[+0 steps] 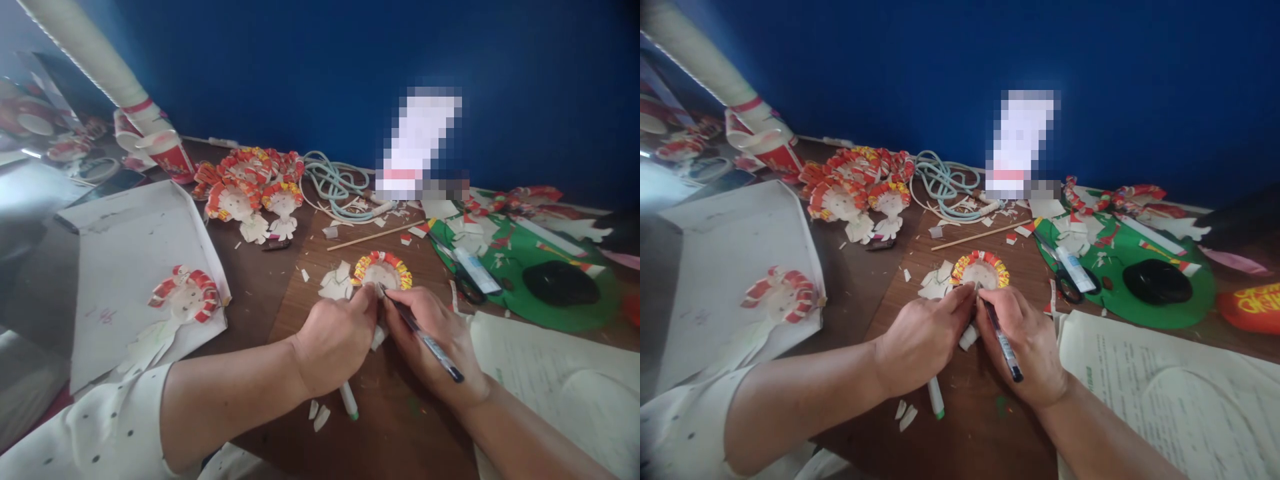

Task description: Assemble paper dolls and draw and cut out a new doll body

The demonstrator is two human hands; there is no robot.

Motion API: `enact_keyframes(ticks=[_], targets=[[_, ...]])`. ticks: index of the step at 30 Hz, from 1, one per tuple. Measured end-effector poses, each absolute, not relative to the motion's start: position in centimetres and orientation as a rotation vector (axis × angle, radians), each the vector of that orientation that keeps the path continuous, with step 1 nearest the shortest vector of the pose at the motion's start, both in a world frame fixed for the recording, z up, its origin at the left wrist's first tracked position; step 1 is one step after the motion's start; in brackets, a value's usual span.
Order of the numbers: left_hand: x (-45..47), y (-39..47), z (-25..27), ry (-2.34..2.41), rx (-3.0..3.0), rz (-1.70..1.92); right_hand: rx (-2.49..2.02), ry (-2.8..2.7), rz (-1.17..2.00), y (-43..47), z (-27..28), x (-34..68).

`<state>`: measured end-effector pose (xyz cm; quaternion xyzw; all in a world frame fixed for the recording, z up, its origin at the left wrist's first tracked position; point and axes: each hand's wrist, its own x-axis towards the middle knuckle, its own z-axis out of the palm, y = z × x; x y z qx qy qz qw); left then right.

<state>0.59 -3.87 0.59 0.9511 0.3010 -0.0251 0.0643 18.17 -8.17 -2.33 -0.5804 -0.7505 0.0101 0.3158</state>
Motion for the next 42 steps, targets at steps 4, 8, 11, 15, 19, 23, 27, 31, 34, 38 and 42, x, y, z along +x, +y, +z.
enact_keyframes(ticks=[4,8,11,15,19,23,27,31,34,38,42], targets=[[0.59,-3.91,0.53,0.904,2.890,-0.083,-1.513,-1.976,0.034,-8.18,-2.33,18.11],[0.52,-3.90,0.53,0.895,2.908,-0.074,-1.513,-1.973,0.011,-8.06,-2.48,18.02],[0.48,-3.83,0.52,0.898,2.916,-0.066,-1.520,-1.974,0.018,-8.01,-2.58,18.02],[0.49,-3.81,0.46,0.891,2.914,-0.052,-1.536,-1.975,0.041,-8.07,-2.45,18.04],[0.53,-3.84,0.48,0.894,2.906,-0.065,-1.538,-1.975,0.038,-8.10,-2.17,17.92],[0.51,-3.87,0.56,0.891,2.906,-0.081,-1.540,-1.979,0.019,-8.03,-2.15,17.82],[0.49,-3.89,0.58,0.880,2.913,-0.096,-1.563,-1.982,0.021,-8.01,-2.27,17.81],[0.50,-3.91,0.54,0.890,2.926,-0.083,-1.565,-1.988,0.031,-8.08,-2.24,17.82],[0.49,-3.93,0.53,0.896,2.936,-0.083,-1.567,-1.989,0.034,-8.10,-2.24,17.83],[0.47,-3.93,0.47,0.894,2.941,-0.087,-1.567,-1.985,0.030,-8.05,-2.24,17.85],[0.48,-3.92,0.38,0.887,2.947,-0.084,-1.564,-1.987,0.037,-8.00,-2.20,17.82]])
